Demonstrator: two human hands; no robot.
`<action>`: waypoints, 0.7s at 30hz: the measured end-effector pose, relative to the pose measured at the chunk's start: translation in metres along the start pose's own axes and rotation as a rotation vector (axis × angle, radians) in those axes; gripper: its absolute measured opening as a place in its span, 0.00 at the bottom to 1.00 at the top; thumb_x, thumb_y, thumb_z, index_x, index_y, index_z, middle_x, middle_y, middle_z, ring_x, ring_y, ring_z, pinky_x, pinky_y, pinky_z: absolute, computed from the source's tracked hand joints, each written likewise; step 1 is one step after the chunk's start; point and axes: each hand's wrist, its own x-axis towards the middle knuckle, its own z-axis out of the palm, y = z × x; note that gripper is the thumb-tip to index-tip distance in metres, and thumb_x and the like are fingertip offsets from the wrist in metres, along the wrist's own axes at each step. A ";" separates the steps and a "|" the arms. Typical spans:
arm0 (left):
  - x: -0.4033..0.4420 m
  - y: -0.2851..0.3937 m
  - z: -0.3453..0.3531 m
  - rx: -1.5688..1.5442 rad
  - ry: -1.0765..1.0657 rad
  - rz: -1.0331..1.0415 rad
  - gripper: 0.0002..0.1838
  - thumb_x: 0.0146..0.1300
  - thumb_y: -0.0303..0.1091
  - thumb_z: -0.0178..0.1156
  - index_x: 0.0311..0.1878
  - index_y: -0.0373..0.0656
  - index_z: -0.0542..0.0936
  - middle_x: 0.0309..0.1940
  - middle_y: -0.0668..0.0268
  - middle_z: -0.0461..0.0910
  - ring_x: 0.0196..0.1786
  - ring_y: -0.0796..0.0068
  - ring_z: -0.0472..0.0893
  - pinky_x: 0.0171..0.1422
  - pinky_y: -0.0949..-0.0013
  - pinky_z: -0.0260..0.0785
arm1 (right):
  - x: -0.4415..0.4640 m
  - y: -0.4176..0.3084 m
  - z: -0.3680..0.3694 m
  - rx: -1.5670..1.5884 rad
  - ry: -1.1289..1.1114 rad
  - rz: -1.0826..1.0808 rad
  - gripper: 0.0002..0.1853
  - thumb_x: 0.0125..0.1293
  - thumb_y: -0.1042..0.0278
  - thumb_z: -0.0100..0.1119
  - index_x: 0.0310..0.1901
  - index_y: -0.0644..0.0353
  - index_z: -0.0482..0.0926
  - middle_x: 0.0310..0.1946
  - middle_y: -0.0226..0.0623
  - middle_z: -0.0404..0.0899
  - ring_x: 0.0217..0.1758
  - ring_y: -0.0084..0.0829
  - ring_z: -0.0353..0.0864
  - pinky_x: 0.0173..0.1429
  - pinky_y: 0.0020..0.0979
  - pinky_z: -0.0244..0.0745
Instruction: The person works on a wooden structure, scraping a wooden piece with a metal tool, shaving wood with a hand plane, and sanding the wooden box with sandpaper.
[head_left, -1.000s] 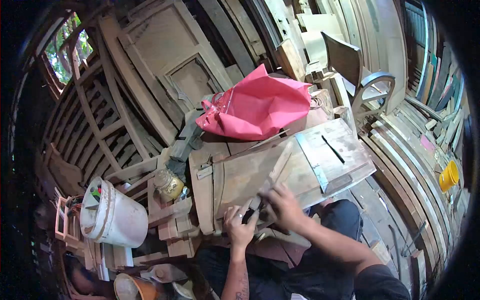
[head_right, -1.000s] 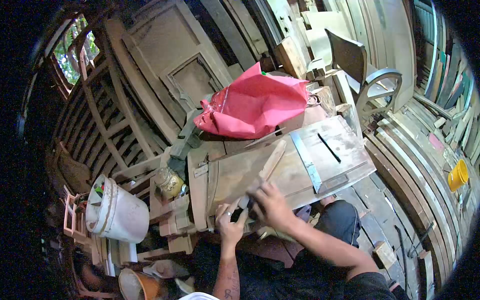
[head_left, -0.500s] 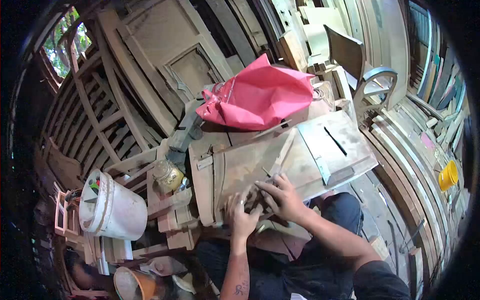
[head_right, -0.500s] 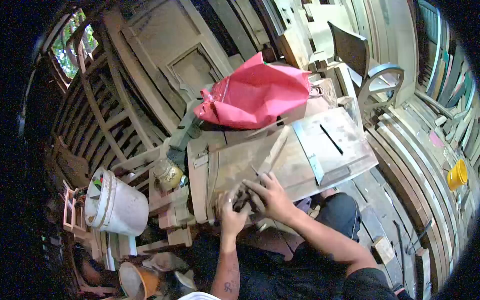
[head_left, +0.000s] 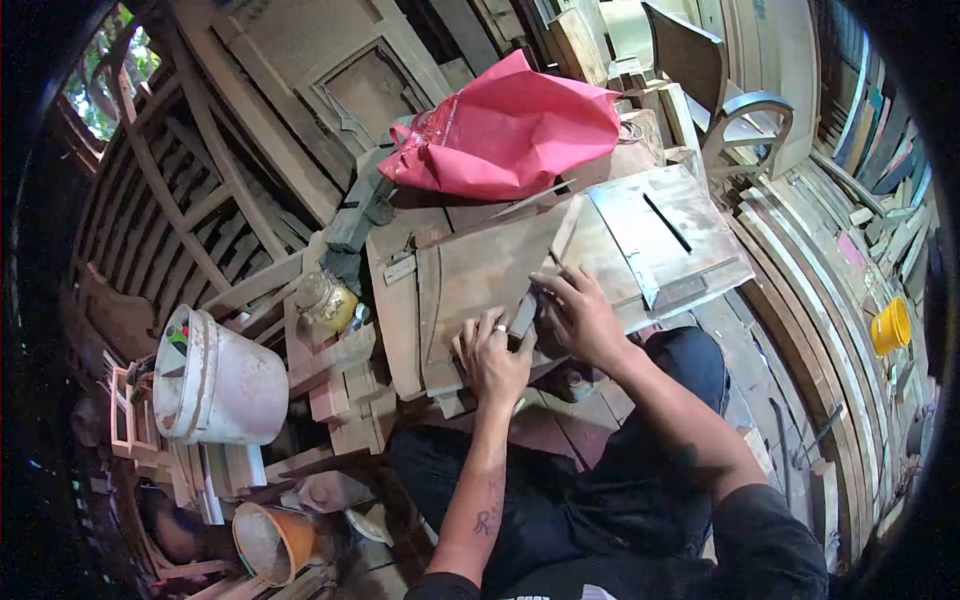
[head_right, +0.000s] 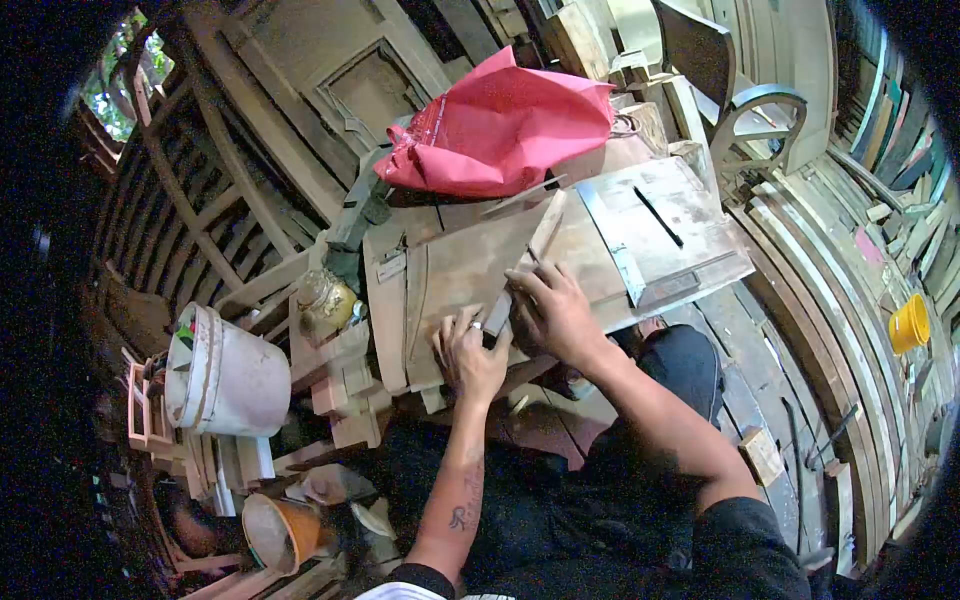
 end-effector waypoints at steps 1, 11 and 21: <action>-0.001 -0.001 0.000 0.017 0.002 0.011 0.16 0.58 0.38 0.75 0.48 0.42 0.89 0.56 0.67 0.85 0.61 0.57 0.79 0.68 0.52 0.65 | -0.004 -0.001 0.004 -0.012 0.023 -0.044 0.25 0.66 0.76 0.67 0.65 0.59 0.84 0.57 0.53 0.80 0.56 0.56 0.79 0.63 0.49 0.78; 0.000 -0.009 0.007 -0.081 0.045 0.062 0.16 0.60 0.45 0.74 0.43 0.42 0.89 0.47 0.61 0.83 0.56 0.52 0.81 0.64 0.48 0.68 | -0.002 0.013 -0.003 0.187 -0.091 -0.060 0.29 0.62 0.79 0.65 0.68 0.60 0.82 0.63 0.53 0.78 0.64 0.59 0.78 0.69 0.48 0.77; -0.002 -0.010 0.001 -0.119 0.018 0.081 0.16 0.59 0.41 0.75 0.44 0.40 0.87 0.40 0.58 0.77 0.47 0.50 0.78 0.57 0.49 0.68 | -0.008 -0.006 -0.003 0.092 -0.193 -0.178 0.33 0.59 0.76 0.68 0.70 0.57 0.80 0.61 0.52 0.77 0.68 0.56 0.76 0.74 0.48 0.75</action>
